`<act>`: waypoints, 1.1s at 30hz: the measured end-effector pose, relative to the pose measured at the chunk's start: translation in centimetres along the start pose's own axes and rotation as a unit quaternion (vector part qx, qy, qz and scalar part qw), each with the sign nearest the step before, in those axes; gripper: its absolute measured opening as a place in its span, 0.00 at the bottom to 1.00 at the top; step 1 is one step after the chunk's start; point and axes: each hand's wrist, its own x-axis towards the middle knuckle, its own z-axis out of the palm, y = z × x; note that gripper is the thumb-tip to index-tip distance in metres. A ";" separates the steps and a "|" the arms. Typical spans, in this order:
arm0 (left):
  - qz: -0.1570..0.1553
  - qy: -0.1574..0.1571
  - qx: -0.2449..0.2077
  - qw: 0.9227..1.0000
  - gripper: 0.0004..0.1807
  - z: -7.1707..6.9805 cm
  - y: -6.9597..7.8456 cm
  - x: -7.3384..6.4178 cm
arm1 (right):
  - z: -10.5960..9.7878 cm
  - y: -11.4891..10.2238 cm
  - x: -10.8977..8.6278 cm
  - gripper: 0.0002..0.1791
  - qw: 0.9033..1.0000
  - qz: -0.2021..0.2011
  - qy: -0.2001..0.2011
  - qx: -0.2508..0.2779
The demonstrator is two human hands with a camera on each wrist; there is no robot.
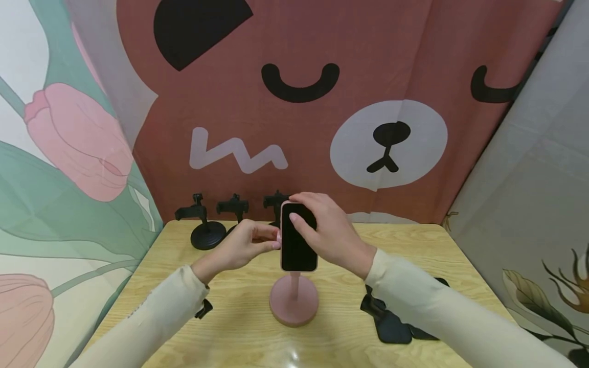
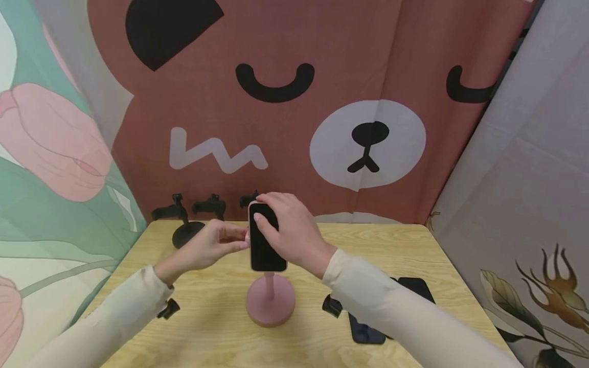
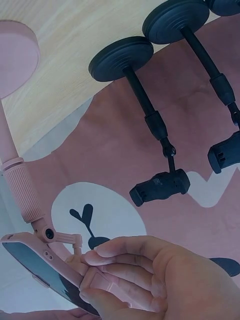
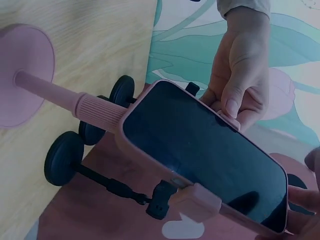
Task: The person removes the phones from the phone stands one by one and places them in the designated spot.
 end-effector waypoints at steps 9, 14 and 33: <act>0.001 0.003 -0.001 1.000 0.14 0.1 0.0 0.0 | 1.0 -0.6 0.9 0.17 0.998 -0.012 0.026 -0.059; 0.004 0.002 -0.003 1.000 0.13 0.1 -0.1 0.0 | 1.5 -0.8 1.2 0.17 0.993 -0.014 0.024 -0.119; 0.005 0.004 -0.003 1.000 0.10 0.1 0.1 0.1 | 2.7 -1.1 2.4 0.16 0.961 -0.008 0.042 -0.272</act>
